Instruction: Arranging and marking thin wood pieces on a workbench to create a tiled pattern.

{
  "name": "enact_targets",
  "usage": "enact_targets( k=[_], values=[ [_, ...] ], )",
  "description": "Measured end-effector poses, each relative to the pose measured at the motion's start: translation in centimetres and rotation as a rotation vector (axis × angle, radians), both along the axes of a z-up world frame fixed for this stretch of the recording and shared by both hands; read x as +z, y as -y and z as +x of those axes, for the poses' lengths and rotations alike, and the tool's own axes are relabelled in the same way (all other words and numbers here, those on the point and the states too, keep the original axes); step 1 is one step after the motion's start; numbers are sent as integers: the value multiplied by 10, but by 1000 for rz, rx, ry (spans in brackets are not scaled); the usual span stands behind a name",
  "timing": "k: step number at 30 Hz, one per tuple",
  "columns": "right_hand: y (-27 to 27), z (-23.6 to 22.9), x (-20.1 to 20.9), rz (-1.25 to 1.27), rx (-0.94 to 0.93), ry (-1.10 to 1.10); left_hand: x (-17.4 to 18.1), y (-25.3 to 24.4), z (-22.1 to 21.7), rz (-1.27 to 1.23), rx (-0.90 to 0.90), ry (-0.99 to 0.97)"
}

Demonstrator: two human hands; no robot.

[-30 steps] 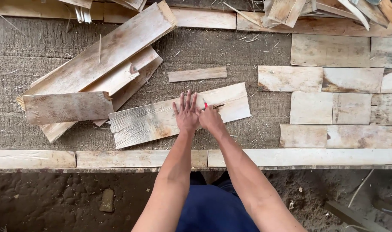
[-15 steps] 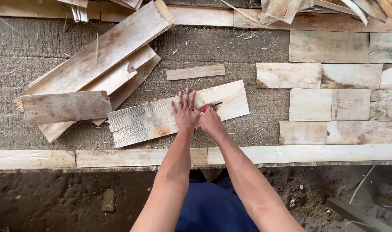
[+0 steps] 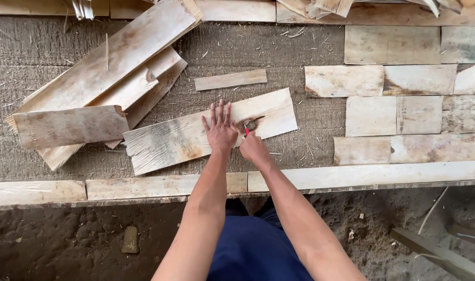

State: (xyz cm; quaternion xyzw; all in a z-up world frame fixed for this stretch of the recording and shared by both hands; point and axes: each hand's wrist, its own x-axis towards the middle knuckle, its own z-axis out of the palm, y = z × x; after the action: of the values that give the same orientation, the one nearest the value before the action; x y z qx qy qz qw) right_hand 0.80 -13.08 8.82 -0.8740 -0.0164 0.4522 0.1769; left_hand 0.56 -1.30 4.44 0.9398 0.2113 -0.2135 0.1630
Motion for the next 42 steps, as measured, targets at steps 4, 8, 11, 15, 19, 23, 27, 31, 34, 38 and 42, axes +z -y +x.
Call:
enact_targets(
  k=[4, 8, 11, 15, 19, 23, 27, 31, 34, 38, 42],
  values=[
    [9, 6, 24, 49, 2, -80, -1, -1, -5, -41, -4, 19],
    [14, 10, 9, 84, -27, -76, 19, 3, -11, -28, -101, 38],
    [8, 10, 27, 50, 33, -45, 8, 8, -15, -33, -130, 16],
    [4, -1, 40, 23, 49, 11, -1, 10, -20, -60, -107, -22],
    [10, -16, 13, -20, 68, 21, 1, 10, -19, -38, -131, -64],
    [14, -21, 7, -24, 38, 22, 8, 12, -19, -34, -120, -54],
    [11, -29, 13, -20, -5, 15, 3, 10, -19, -20, -126, -62],
    [14, -30, 31, -7, -22, -28, 15, 9, -19, -57, -120, -74],
    [27, -20, 11, 36, -63, -32, -6, 7, -19, -63, -116, -39],
    [53, 1, -27, 237, -450, -289, 4, 6, -18, -116, -124, -46],
    [59, 6, -37, 123, -159, -143, 12, 7, -18, -98, -131, -57]
  ],
)
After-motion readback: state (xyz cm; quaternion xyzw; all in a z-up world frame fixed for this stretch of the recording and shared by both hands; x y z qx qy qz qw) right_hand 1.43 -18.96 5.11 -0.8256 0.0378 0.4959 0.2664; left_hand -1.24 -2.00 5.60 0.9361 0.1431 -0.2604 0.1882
